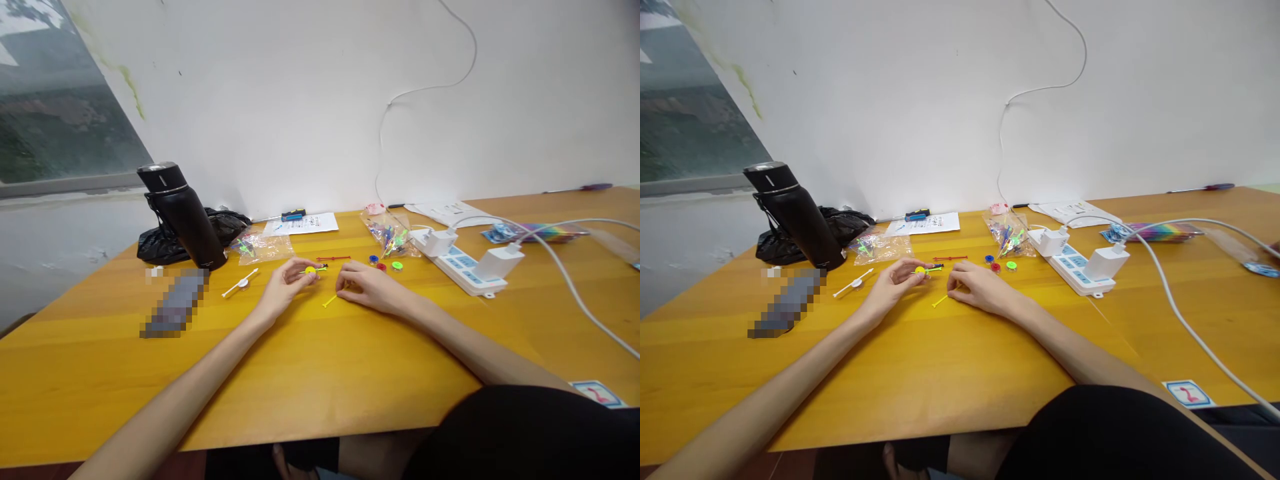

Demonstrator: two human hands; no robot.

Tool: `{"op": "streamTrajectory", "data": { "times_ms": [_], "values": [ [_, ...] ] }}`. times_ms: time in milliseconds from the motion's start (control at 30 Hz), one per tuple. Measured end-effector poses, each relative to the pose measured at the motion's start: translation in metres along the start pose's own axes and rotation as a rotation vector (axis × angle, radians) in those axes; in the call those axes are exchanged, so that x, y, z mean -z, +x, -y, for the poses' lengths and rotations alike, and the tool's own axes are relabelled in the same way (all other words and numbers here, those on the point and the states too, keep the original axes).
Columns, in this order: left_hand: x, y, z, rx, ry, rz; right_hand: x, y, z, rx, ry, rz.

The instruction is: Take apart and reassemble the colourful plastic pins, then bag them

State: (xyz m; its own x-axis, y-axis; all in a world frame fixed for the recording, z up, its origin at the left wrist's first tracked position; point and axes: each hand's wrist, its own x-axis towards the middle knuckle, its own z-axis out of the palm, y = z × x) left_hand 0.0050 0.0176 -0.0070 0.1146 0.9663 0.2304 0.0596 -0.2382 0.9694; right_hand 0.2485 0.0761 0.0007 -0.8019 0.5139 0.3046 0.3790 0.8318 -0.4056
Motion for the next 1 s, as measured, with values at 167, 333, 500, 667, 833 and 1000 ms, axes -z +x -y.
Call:
{"op": "streamTrajectory", "data": {
  "times_ms": [167, 333, 500, 667, 833, 1000],
  "values": [
    [-0.001, 0.001, 0.004, 0.066, 0.018, -0.016, -0.003, 0.001, -0.004, 0.004, 0.020, 0.011],
    [-0.001, 0.001, 0.007, 0.129, -0.044, -0.017, -0.003, 0.003, -0.003, -0.030, 0.059, -0.022],
    [-0.003, -0.001, 0.007, 0.184, -0.089, -0.036, -0.001, 0.005, 0.005, -0.039, 0.257, -0.105],
    [-0.007, -0.003, 0.009, 0.183, -0.163, 0.021, -0.003, 0.006, 0.008, 0.000, 0.328, -0.136],
    [-0.009, -0.005, 0.006, 0.192, -0.128, 0.085, -0.003, 0.005, 0.008, 0.017, 0.324, -0.177],
    [-0.012, -0.005, 0.005, 0.124, -0.118, 0.111, -0.002, 0.005, 0.011, -0.001, 0.337, -0.203]
  ]
}}
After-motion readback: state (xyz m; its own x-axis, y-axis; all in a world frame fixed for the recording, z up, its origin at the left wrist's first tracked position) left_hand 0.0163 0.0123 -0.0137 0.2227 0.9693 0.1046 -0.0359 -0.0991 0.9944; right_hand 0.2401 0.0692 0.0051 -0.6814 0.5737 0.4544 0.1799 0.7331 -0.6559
